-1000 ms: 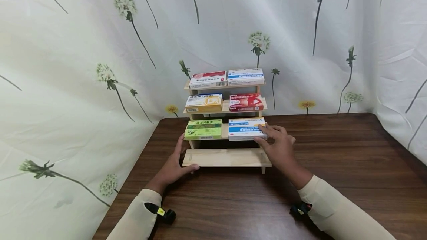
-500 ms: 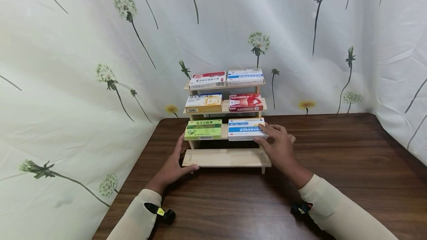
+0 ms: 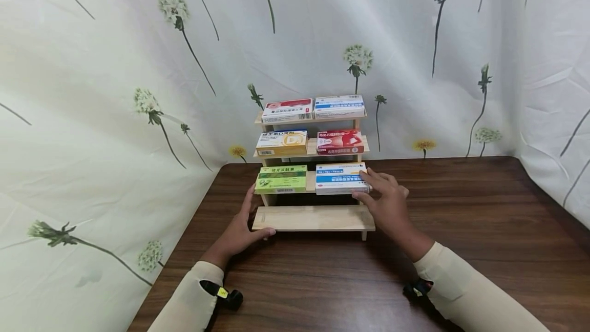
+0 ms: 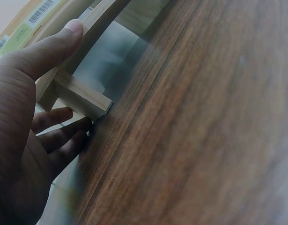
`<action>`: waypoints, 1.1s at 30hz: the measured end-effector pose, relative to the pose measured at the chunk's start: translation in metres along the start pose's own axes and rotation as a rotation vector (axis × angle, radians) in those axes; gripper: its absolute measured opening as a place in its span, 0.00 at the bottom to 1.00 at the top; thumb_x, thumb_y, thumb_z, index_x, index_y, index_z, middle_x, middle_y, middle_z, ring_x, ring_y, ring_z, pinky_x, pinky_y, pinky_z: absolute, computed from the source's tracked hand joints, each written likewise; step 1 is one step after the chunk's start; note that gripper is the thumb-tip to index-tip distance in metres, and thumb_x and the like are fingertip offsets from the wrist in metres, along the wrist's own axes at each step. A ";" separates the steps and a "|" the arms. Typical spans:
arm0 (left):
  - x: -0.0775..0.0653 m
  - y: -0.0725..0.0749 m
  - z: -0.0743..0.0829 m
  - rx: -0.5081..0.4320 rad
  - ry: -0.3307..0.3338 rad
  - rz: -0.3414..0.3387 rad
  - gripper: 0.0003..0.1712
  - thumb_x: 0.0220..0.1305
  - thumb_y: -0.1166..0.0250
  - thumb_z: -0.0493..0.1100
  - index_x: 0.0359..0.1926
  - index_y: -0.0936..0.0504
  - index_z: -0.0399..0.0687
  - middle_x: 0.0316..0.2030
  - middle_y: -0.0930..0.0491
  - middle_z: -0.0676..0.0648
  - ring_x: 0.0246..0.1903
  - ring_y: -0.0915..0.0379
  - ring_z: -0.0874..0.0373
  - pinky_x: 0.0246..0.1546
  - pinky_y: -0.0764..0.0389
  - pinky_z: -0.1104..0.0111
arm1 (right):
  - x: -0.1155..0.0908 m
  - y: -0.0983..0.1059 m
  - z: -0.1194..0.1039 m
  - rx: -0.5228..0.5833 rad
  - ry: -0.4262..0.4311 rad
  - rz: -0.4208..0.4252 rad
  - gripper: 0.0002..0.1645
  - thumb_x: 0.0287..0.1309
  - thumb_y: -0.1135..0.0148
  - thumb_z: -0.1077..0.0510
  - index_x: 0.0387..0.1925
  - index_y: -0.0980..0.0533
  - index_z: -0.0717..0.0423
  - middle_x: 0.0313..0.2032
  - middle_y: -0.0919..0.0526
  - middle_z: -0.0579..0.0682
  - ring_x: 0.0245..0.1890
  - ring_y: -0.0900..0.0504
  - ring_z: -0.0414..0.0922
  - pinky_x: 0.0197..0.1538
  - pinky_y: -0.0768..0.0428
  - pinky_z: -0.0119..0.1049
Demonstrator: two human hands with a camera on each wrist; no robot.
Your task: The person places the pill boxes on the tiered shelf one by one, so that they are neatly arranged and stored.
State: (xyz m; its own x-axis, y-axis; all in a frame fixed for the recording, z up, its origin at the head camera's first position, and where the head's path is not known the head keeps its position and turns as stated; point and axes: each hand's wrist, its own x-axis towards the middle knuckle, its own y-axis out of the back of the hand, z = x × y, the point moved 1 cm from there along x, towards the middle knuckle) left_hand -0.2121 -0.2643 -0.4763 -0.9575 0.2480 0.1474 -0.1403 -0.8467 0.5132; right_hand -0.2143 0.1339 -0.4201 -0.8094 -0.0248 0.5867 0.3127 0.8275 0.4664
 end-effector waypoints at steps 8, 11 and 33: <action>-0.001 0.000 0.000 0.008 0.001 0.002 0.76 0.60 0.15 0.57 0.85 0.69 0.93 0.81 0.31 0.42 0.75 0.26 0.42 0.75 0.32 0.37 | 0.000 0.005 0.002 -0.028 0.016 0.015 0.38 0.55 0.16 0.65 0.68 0.19 0.62 0.69 0.20 0.66 0.65 0.21 0.69 0.65 0.27 0.70; -0.001 0.000 -0.001 0.011 0.007 0.001 0.77 0.60 0.15 0.57 0.85 0.70 0.93 0.81 0.31 0.42 0.75 0.26 0.43 0.76 0.32 0.37 | -0.001 0.008 0.002 -0.046 0.003 0.014 0.40 0.55 0.16 0.64 0.69 0.19 0.61 0.70 0.20 0.66 0.66 0.21 0.69 0.63 0.21 0.71; -0.013 0.003 -0.002 0.027 0.043 0.051 0.76 0.63 0.18 0.57 0.87 0.71 0.83 0.83 0.39 0.34 0.81 0.38 0.34 0.78 0.38 0.33 | -0.014 0.027 0.012 -0.109 -0.064 0.011 0.42 0.56 0.16 0.62 0.72 0.21 0.60 0.68 0.18 0.67 0.66 0.23 0.69 0.65 0.39 0.78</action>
State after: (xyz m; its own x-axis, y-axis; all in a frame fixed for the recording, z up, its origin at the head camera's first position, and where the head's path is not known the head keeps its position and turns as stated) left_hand -0.2010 -0.2709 -0.4784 -0.9732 0.1839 0.1378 -0.0847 -0.8444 0.5289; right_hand -0.2006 0.1632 -0.4241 -0.8347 0.0229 0.5503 0.3712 0.7615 0.5313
